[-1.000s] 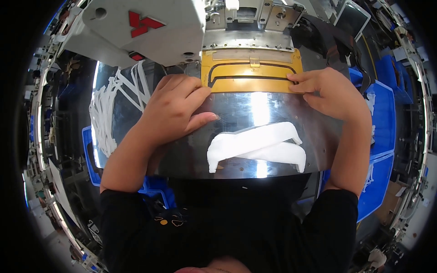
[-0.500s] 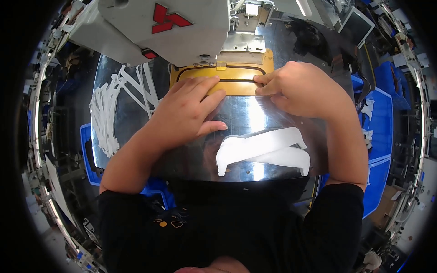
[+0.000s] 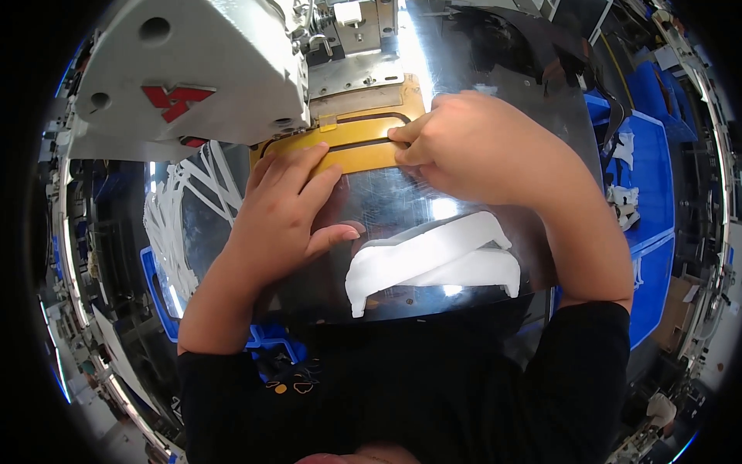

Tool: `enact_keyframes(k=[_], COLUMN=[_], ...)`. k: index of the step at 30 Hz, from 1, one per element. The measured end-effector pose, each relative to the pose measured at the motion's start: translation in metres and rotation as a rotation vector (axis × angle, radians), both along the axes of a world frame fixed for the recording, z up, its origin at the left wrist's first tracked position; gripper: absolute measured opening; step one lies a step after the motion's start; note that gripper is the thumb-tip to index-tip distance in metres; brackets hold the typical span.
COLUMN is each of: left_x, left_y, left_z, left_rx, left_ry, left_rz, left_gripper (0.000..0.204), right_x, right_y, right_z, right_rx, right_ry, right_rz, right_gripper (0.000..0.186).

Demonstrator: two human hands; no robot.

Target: The recorder uses a sewing machine to attach leather/fabric components together in a workshop environment.

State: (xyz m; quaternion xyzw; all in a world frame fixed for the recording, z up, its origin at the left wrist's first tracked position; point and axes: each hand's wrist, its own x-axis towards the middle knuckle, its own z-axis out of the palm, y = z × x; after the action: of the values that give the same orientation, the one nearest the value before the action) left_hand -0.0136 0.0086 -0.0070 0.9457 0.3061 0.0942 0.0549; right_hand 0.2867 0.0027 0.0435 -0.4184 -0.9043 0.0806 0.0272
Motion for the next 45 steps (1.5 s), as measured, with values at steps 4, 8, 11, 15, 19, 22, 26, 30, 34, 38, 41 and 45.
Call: enact_keyframes(k=[4, 8, 11, 15, 19, 22, 26, 30, 34, 38, 41, 45], left_x=[0.003, 0.004, 0.007, 0.009, 0.006, 0.005, 0.006, 0.008, 0.007, 0.007, 0.007, 0.005], left_y=[-0.001, 0.000, 0.001, -0.002, 0.001, 0.002, 0.000, -0.001, 0.000, 0.001, 0.002, 0.003], left_z=[0.000, -0.001, -0.001, 0.001, 0.001, 0.001, 0.004, 0.005, 0.003, -0.001, -0.002, -0.004], left_rx=[-0.002, -0.019, -0.034, -0.019, -0.013, 0.001, 0.020, 0.019, 0.031, 0.025, 0.047, 0.068], left_ry=[0.015, 0.002, -0.011, -0.005, -0.014, -0.046, -0.041, -0.054, -0.055, -0.079, -0.077, -0.071], left_rz=[-0.003, -0.016, -0.029, -0.047, -0.054, -0.048, -0.060, -0.041, -0.020, 0.005, 0.024, 0.066], left_gripper=[0.076, 0.076, 0.075, 0.073, 0.072, 0.071, 0.070, 0.066, 0.063, 0.064, 0.066, 0.067], right_x=[0.000, -0.007, -0.012, -0.013, -0.004, 0.000, 0.005, 0.009, 0.007, 0.014, 0.021, 0.020], right_y=[0.000, -0.001, -0.001, -0.008, -0.009, -0.007, -0.005, -0.003, 0.004, 0.009, 0.014, 0.017], right_z=[-0.005, -0.012, -0.019, -0.009, -0.009, -0.008, -0.008, -0.003, 0.001, -0.007, -0.015, -0.014], right_rx=[0.077, 0.030, 0.072, 0.077, 0.084, 0.052, 0.010, 0.016, -0.076, -0.014, 0.010, 0.017], right_ry=[0.029, 0.077, 0.146, 0.107, 0.066, 0.053, 0.040, 0.024, 0.005, 0.032, 0.042, 0.045], right_rz=[0.022, 0.049, 0.087, 0.068, 0.034, 0.015, -0.027, -0.083, -0.155, -0.180, -0.189, -0.193], right_gripper=[0.017, 0.020, 0.023, 0.023, 0.022, 0.017, 0.012, 0.012, 0.019, 0.021, 0.022, 0.024])
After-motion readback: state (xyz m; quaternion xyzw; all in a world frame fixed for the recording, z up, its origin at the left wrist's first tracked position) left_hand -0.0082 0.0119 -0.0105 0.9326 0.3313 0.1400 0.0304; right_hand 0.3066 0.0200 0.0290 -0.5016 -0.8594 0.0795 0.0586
